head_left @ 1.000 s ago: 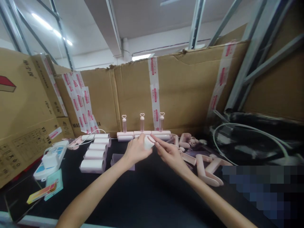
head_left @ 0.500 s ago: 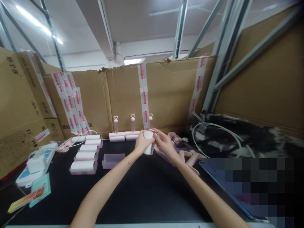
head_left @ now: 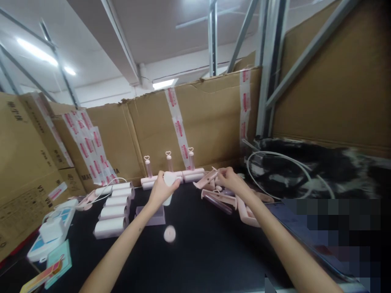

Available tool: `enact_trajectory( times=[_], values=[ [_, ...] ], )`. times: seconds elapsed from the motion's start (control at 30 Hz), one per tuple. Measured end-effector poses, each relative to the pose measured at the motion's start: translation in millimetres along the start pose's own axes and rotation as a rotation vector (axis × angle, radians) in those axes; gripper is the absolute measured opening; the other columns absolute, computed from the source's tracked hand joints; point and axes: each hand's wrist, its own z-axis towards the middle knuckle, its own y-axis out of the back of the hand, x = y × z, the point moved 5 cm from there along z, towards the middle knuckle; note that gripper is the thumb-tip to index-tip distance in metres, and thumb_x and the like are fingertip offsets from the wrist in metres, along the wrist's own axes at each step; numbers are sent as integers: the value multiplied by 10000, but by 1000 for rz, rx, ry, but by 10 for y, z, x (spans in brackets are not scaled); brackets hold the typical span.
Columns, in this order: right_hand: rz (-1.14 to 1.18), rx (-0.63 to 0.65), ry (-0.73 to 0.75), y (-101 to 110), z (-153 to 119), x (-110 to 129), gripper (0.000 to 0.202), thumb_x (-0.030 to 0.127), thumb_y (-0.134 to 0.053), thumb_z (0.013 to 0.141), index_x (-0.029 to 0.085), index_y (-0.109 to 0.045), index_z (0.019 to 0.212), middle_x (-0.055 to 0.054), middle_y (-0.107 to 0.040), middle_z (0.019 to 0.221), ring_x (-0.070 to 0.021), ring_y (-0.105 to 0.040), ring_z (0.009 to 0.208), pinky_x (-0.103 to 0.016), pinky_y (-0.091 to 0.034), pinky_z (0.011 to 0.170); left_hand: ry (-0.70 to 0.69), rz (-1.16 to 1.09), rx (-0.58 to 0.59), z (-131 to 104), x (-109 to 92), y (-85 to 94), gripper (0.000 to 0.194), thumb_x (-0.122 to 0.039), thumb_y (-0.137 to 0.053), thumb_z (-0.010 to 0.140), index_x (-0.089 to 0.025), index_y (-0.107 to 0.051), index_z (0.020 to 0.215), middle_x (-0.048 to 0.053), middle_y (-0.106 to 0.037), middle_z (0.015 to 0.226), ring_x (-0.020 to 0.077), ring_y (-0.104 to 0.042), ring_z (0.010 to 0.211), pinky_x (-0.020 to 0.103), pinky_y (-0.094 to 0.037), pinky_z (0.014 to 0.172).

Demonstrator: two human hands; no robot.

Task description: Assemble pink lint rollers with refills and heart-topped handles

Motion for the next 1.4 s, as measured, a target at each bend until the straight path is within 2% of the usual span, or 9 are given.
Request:
enact_trajectory(
  times=[0.13,0.27,0.37,0.5,0.7,0.9,1.0,1.17,1.4],
  values=[
    [71,95,144,-144,-239,494,221,335,-398,855,168,-513,943,-56,-635,722,-192,-605,658,-259,-412,599,-92,318,-90,-199,78,408,306,-350,-656,645,-228,-442,828,-25,-566,701,177,-590,668,256,-420,620],
    [252,285,423,-367,-913,1276,346,461,-394,872,179,-494,1045,-14,-611,652,-163,-557,553,-250,-391,543,-140,113,-298,-302,308,673,309,-336,-610,678,-214,-416,887,-16,-586,754,151,-593,700,243,-438,679],
    [276,711,905,-645,-1686,1845,489,589,-515,773,267,-528,1141,-11,-664,823,-147,-607,637,-213,-385,558,-147,-88,-451,-322,498,809,307,-343,-570,719,-212,-386,927,-18,-593,737,136,-600,684,241,-456,691],
    [78,863,1078,-977,-2137,2027,384,538,-445,843,227,-589,1014,-24,-654,803,-142,-623,624,-198,-335,491,-182,-276,-419,-307,558,915,302,-356,-566,742,-213,-372,923,-35,-576,659,121,-584,583,232,-469,619],
    [-44,839,979,-1061,-1984,1935,147,307,-564,724,186,-525,798,-7,-606,696,-138,-565,553,-211,-309,464,-180,-430,-365,-296,468,1055,356,-430,-583,745,-205,-382,934,-34,-580,653,121,-600,544,235,-481,571],
    [251,742,727,-844,-1540,2001,109,115,-487,638,188,-494,719,45,-534,580,-85,-471,496,-184,-338,486,37,-740,-283,-234,567,989,332,-454,-588,732,-159,-483,843,19,-620,690,156,-641,627,273,-519,630],
    [381,576,602,-746,-1177,2036,70,176,-493,719,183,-533,777,33,-560,601,-105,-504,544,-206,-381,538,217,-1041,-288,-221,626,955,296,-425,-546,775,-136,-524,835,56,-637,717,188,-657,697,295,-532,669],
    [500,487,512,-714,-803,2051,200,346,-538,791,165,-595,857,-24,-649,686,-166,-595,646,-280,-450,649,354,-1381,-348,-306,604,892,313,-385,-423,879,-107,-549,947,124,-661,850,221,-659,799,327,-546,705],
    [1217,227,320,-374,-568,2187,346,491,-386,888,199,-420,707,43,-512,612,-53,-414,351,-187,-306,338,640,-1543,-238,-513,553,437,461,-359,-289,938,2,-474,1158,189,-657,870,240,-662,807,313,-569,652]
  ],
)
